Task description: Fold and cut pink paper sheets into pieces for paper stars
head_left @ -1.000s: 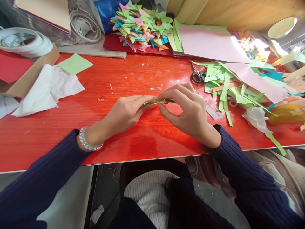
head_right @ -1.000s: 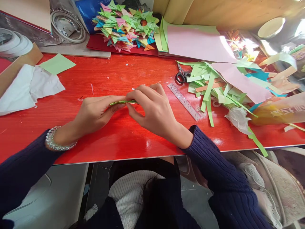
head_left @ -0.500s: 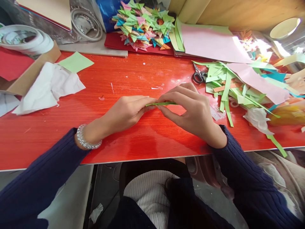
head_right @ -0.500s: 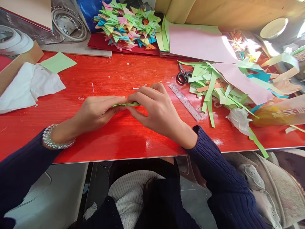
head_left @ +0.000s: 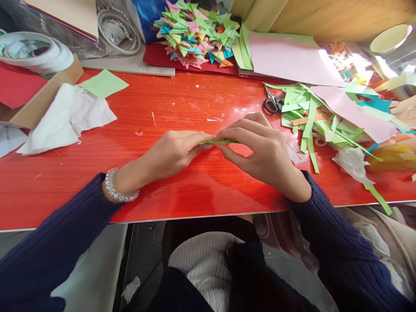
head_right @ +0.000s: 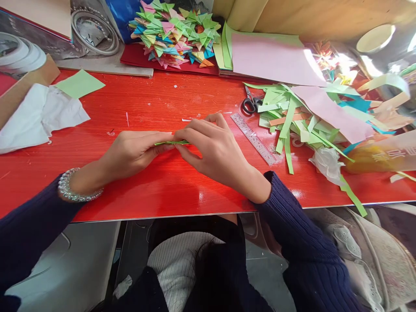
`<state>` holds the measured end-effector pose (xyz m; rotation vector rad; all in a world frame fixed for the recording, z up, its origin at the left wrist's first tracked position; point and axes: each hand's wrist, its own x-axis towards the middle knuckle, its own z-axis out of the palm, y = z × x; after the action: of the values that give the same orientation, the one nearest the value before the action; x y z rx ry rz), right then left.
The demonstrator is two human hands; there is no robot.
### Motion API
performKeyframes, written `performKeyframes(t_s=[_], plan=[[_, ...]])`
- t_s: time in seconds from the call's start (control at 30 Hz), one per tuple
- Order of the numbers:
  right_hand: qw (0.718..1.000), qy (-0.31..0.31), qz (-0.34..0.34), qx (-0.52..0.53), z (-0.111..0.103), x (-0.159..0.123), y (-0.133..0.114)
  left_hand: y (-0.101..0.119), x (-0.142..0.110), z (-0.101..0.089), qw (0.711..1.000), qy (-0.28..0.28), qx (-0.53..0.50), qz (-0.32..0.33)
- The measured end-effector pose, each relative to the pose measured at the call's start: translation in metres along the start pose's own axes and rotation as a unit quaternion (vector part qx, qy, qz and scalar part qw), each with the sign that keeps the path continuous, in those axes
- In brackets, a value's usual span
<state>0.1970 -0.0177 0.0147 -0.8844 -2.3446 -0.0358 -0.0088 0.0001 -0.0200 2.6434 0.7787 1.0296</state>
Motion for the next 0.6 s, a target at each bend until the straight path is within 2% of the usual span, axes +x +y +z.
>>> performKeyframes(t_s=[0.23,0.4,0.6], plan=[[0.999,0.0,0.031,-0.023,0.0045,-0.0004,-0.003,0.0028,0.0,0.0006,1.0,0.001,0.019,0.003],[1.0,0.01,0.028,-0.005,0.0055,-0.0011,-0.0031,0.0035,0.0005,0.0017,1.0,0.012,0.026,-0.004],[0.999,-0.017,0.033,0.017,0.0015,-0.0006,0.0001,0.0008,-0.0005,0.0017,1.0,0.0,0.03,-0.008]])
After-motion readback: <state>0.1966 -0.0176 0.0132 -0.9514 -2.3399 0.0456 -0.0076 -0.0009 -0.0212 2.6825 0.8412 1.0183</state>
